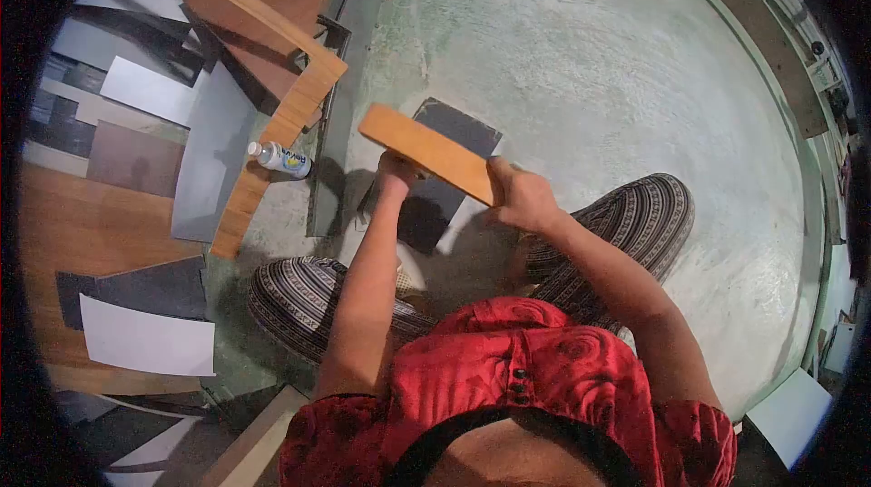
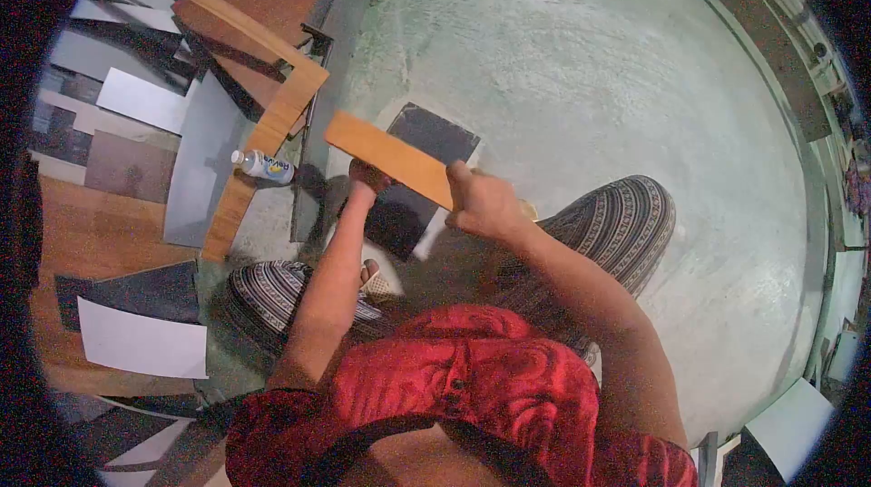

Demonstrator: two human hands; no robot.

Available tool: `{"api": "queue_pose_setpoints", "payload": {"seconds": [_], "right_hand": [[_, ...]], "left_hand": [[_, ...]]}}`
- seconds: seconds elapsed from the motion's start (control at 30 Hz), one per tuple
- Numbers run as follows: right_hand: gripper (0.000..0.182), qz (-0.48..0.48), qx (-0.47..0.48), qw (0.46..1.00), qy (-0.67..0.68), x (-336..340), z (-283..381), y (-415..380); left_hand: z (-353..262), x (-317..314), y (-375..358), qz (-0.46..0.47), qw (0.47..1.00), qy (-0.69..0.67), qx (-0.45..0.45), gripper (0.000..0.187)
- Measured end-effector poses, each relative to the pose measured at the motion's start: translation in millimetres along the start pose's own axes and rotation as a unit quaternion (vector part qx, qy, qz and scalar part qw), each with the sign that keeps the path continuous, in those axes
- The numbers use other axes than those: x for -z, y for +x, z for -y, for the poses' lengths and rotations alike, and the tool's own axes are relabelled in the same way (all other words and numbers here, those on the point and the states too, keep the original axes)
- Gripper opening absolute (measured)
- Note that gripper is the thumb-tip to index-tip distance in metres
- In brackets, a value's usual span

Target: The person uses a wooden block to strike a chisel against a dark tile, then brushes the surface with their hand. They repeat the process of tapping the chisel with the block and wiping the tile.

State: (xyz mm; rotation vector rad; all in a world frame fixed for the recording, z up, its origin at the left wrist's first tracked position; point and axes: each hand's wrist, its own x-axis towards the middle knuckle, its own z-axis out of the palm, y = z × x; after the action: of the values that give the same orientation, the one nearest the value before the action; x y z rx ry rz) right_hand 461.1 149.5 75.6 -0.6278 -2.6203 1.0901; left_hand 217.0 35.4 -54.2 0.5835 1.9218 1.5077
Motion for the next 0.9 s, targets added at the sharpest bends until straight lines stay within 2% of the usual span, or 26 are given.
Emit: {"api": "queue_pose_setpoints", "payload": {"seconds": [0.07,0.2,0.27,0.3,0.37,0.5,0.53,0.57,0.6,0.63,0.67,0.7,0.73,0.77,0.83,0.9], "right_hand": [[0.078,0.111,-0.068,0.989,-0.067,0.4,-1.3,5.0],[0.079,0.052,-0.032,0.998,-0.03,10.0,7.1,-4.7],[0.074,0.041,-0.053,0.997,0.042,17.8,16.5,-4.3],[0.074,0.04,-0.053,0.997,0.043,17.6,14.2,-3.7],[0.079,0.007,-0.036,0.997,0.064,16.3,9.8,-2.3],[0.082,0.024,-0.027,0.997,0.068,15.5,11.2,-1.6],[0.078,-0.004,0.009,0.998,0.063,11.4,9.1,-2.1],[0.074,-0.033,0.045,0.997,0.059,8.8,8.6,-1.6],[0.074,-0.032,0.045,0.997,0.059,8.3,9.8,-0.9],[0.075,0.013,0.014,1.0,0.011,9.3,13.0,0.6],[0.077,0.056,-0.016,0.998,-0.038,10.4,14.4,1.6],[0.077,0.054,-0.018,0.998,-0.038,7.0,9.3,2.5],[0.077,0.085,-0.028,0.994,-0.067,2.9,6.4,4.6],[0.077,0.116,-0.039,0.988,-0.094,0.3,4.2,5.7],[0.076,0.086,-0.033,0.994,-0.065,8.4,11.2,-0.8],[0.075,0.062,-0.026,0.997,-0.035,10.5,16.5,-2.1]], "left_hand": [[-8.1,-0.5,-5.5,-0.02,0.982,-0.157,0.107,0.042],[-5.8,0.9,-8.1,-0.032,0.974,-0.19,0.121,0.044],[6.7,4.9,-0.4,-0.008,0.992,-0.114,0.056,0.036],[13.1,5.2,2.9,-0.008,0.992,-0.113,0.056,0.036],[9.8,4.8,2.3,-0.006,0.999,0.011,0.042,0.032],[4.0,0.5,-4.6,-0.002,0.999,-0.015,0.04,0.032],[10.7,1.3,-3.1,-0.002,0.994,0.049,-0.098,0.035],[19.9,3.2,-0.7,-0.003,0.966,0.113,-0.233,0.038],[26.8,8.5,3.8,0.017,0.968,0.22,-0.119,0.037],[24.1,10.0,4.7,0.017,0.968,0.22,-0.119,0.037],[20.9,10.6,6.0,-0.012,0.86,0.455,-0.233,0.037],[17.7,10.3,6.8,-0.041,0.682,0.652,-0.328,0.037],[8.1,1.8,-0.5,-0.027,0.682,0.69,-0.241,0.042],[16.2,3.1,4.7,-0.027,0.681,0.69,-0.244,0.042],[26.3,6.7,12.3,-0.08,0.656,0.654,-0.369,0.046],[31.0,13.7,12.6,-0.058,0.666,0.641,-0.377,0.044]]}}
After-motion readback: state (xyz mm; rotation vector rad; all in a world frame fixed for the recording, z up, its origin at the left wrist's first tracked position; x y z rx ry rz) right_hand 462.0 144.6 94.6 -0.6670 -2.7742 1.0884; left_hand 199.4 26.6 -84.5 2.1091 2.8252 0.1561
